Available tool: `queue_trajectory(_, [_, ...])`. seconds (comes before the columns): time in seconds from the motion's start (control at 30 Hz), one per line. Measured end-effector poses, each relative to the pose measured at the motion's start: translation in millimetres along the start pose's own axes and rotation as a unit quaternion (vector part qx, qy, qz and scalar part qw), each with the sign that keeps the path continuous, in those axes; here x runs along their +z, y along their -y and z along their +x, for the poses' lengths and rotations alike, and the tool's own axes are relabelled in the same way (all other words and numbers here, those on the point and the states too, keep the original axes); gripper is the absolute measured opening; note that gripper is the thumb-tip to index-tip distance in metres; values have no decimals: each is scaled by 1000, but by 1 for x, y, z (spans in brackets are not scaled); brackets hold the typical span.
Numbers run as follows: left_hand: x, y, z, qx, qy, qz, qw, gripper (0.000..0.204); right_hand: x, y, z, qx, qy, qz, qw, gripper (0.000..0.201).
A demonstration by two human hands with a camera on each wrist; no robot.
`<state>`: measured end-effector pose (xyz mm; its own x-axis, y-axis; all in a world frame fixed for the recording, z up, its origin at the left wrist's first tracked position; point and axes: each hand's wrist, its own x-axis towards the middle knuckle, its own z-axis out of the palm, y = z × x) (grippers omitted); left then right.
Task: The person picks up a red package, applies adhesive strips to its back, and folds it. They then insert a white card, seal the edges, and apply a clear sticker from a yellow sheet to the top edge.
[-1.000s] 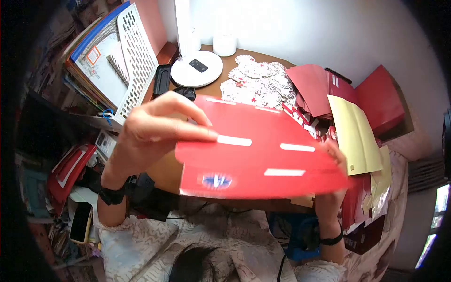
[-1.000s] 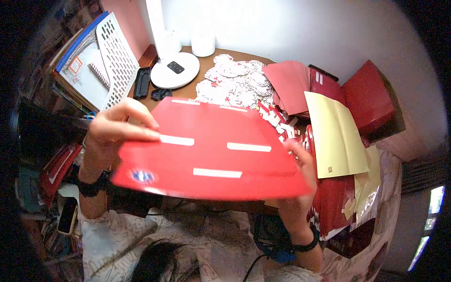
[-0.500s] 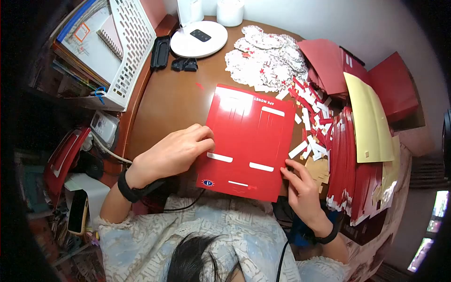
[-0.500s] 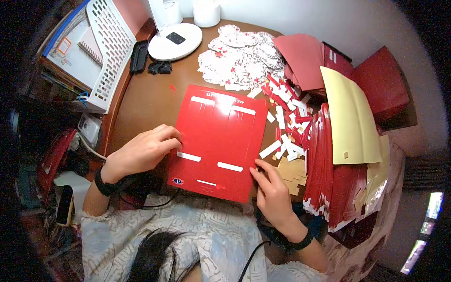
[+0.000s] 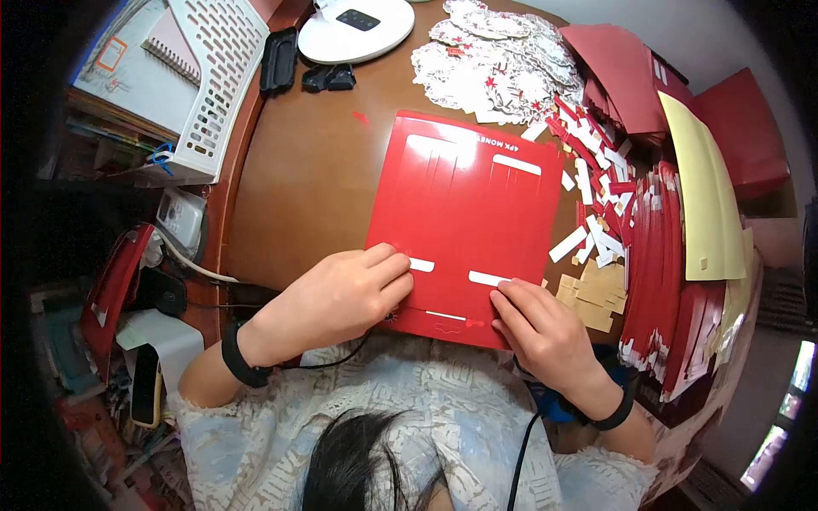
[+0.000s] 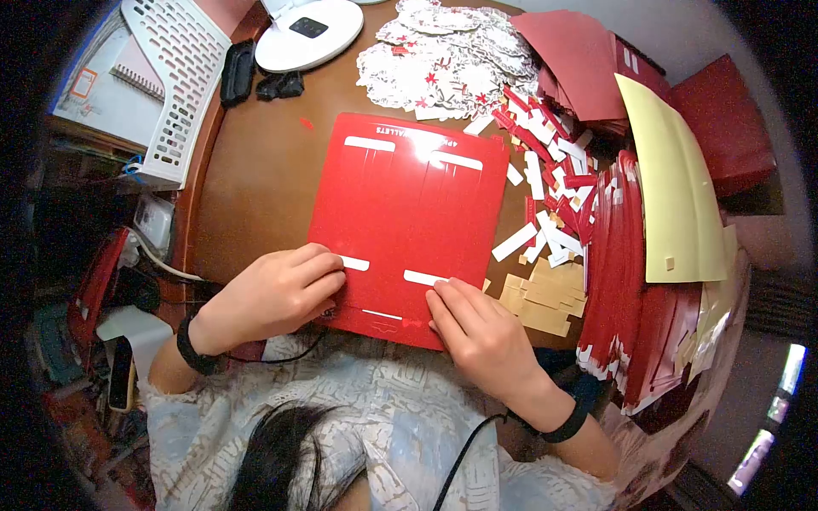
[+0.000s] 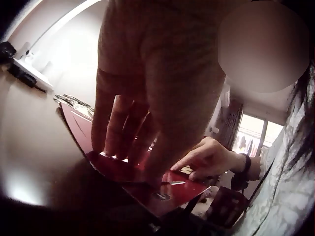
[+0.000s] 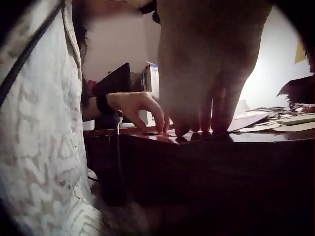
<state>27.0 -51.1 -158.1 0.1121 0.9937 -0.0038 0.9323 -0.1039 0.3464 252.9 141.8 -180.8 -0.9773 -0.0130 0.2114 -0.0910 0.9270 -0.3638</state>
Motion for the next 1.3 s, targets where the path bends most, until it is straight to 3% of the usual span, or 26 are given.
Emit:
queue_trajectory(0.03, [1,-2,-1,15,-17,30,999,19,-1,2,2,9,4,3,1000,39])
queue_trajectory(0.27, [4,-7,-1,2,-13,47,999,19,6,5,3,-28,1,-34,999,37])
queue_trajectory(0.33, [7,-13,-1,-15,-5,85,996,33,8,4,2,-56,7,-54,997,36])
queue_trajectory(0.43, [13,-16,0,-14,-5,104,994,32,12,4,4,-59,-2,-55,997,36])
queue_trajectory(0.53, [16,-14,1,3,-26,112,993,30,13,3,6,-17,-13,21,1000,35])
queue_trajectory(0.6, [15,-11,3,9,-34,105,994,28,10,3,10,54,-12,114,992,30])
queue_trajectory(0.8, [11,16,21,-19,7,-57,998,20,8,-6,24,137,9,215,967,17])
queue_trajectory(0.9, [5,20,24,-29,36,-141,989,20,5,-2,24,133,18,192,972,17])
queue_trajectory(1.07, [-8,10,17,-53,27,-88,994,17,4,5,16,109,-3,166,980,17])
queue_trajectory(1.3, [-3,21,21,-45,42,-107,992,16,6,-10,21,157,9,254,954,12])
